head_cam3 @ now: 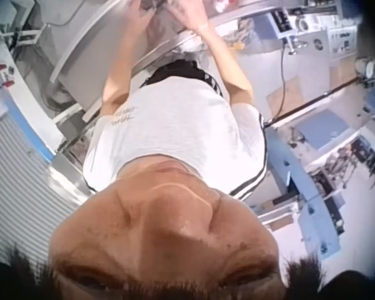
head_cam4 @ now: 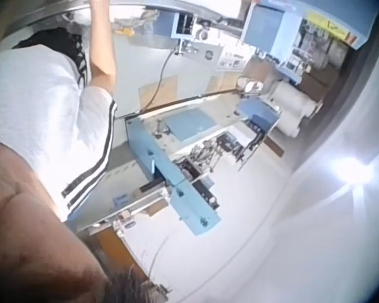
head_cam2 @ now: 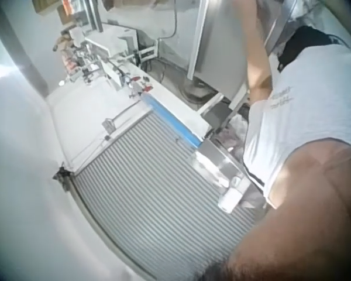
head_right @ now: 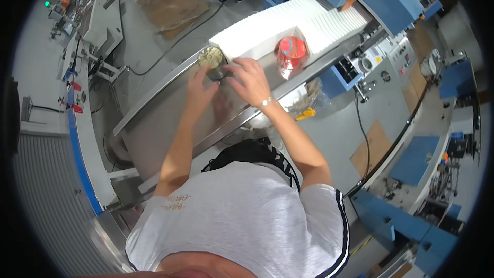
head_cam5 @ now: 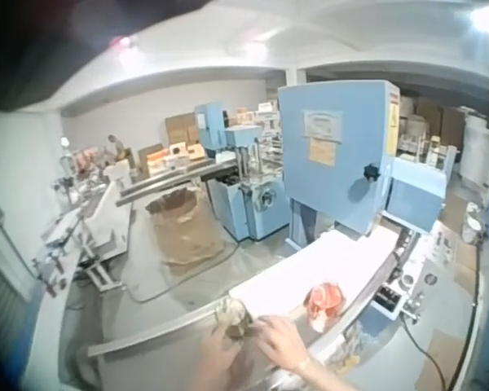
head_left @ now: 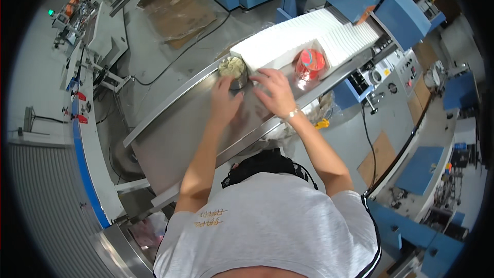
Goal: Taking stacks of paper napkins from a production machine and placing them onto a conveyor belt for packaging.
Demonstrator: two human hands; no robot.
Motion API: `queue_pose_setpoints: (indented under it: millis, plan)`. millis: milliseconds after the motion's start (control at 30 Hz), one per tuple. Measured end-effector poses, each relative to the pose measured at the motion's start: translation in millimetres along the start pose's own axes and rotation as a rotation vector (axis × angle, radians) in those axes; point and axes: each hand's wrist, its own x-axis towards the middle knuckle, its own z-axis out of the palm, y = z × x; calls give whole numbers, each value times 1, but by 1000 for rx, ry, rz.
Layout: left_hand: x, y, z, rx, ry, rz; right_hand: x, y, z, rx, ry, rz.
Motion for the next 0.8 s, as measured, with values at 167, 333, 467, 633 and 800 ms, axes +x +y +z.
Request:
queue_pose_setpoints:
  millis: [167,333,467,633,800]
  plan:
    - [53,-27,23,368,130,-70,37,29,44,-173,-79,-87]
    - [47,-15,13,354,7,-117,40,54,43,-326,-80,-123]
    - [6,6,-4,361,-176,-26,38,60,42,-342,-117,-123]
    - [21,36,-23,319,-512,-464,37,59,44,-360,-148,-111]
    - [60,10,31,-381,-85,-708,38,59,41,-353,-173,-106]
